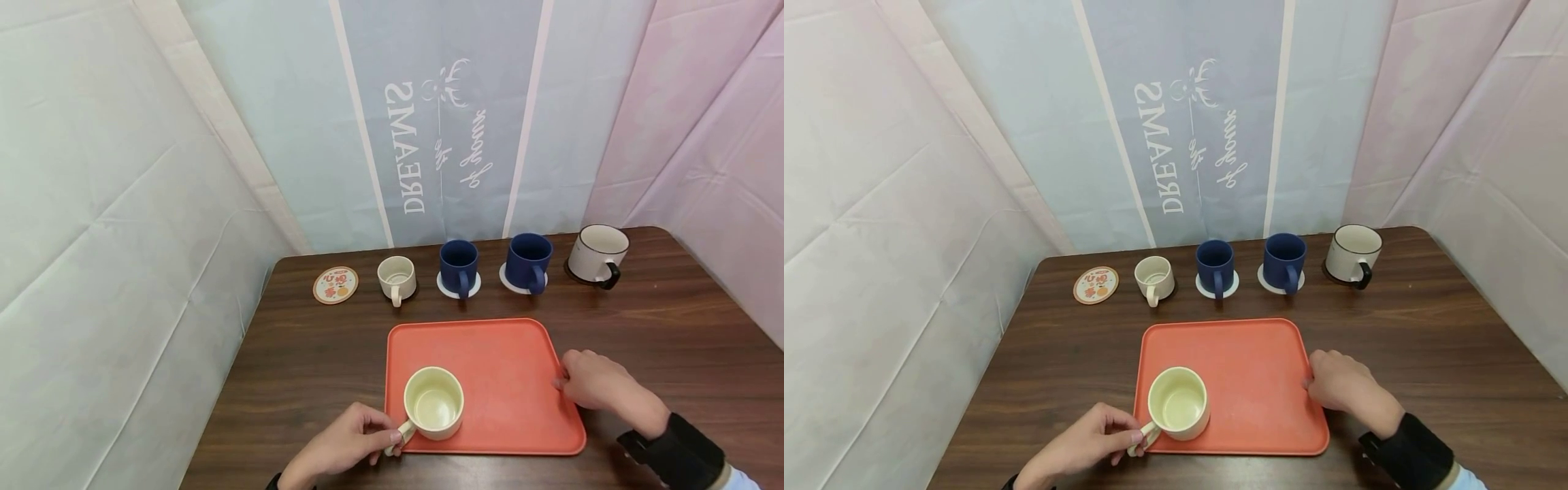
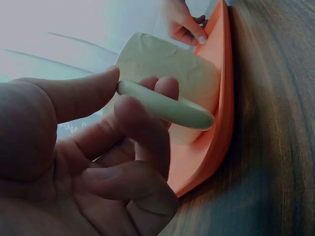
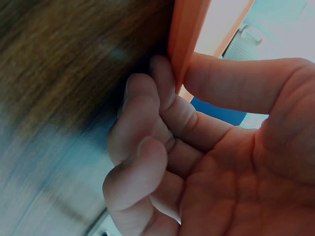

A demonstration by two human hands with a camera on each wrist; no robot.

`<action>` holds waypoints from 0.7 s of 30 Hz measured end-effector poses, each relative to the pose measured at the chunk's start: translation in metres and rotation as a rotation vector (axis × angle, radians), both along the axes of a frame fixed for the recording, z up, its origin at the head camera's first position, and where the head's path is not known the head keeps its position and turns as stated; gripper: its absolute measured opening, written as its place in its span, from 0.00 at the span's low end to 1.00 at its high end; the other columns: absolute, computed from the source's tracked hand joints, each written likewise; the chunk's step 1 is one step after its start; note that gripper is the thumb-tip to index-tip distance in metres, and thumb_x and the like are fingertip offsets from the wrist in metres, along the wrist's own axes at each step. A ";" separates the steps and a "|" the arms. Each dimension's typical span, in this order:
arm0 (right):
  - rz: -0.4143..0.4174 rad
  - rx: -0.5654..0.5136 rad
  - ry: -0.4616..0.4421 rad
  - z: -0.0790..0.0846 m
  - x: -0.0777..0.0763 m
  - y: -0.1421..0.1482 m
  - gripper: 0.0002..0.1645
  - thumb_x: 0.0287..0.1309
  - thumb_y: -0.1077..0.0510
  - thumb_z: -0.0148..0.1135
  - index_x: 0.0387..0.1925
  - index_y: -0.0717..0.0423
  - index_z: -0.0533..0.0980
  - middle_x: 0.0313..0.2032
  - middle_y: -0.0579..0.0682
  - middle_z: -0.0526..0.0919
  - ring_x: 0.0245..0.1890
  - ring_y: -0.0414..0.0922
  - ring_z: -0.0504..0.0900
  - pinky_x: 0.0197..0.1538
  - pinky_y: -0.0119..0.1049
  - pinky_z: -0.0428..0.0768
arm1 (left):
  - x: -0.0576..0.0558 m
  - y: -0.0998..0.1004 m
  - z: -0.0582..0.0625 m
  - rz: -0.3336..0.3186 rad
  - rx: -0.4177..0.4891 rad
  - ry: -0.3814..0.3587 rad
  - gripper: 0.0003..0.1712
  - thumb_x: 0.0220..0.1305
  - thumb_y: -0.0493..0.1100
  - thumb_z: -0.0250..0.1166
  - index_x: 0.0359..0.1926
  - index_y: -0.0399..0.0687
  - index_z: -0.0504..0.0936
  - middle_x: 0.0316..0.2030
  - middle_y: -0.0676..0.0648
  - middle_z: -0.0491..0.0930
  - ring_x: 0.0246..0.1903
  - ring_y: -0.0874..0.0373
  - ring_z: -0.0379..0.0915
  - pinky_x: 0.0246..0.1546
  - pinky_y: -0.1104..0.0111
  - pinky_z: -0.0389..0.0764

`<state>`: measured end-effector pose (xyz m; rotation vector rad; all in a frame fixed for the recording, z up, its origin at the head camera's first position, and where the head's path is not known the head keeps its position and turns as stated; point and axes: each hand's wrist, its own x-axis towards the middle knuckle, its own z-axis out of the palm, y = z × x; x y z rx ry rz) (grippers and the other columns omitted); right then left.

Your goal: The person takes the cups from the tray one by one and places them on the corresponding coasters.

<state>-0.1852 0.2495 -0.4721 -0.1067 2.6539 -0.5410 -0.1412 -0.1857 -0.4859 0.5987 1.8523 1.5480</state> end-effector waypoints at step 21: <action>-0.009 0.007 0.006 -0.002 0.000 -0.001 0.13 0.67 0.57 0.69 0.27 0.55 0.76 0.22 0.49 0.73 0.23 0.45 0.73 0.29 0.40 0.69 | -0.001 -0.001 -0.002 -0.068 0.132 -0.158 0.19 0.79 0.37 0.60 0.45 0.16 0.81 0.35 0.17 0.80 0.21 0.66 0.77 0.25 0.75 0.77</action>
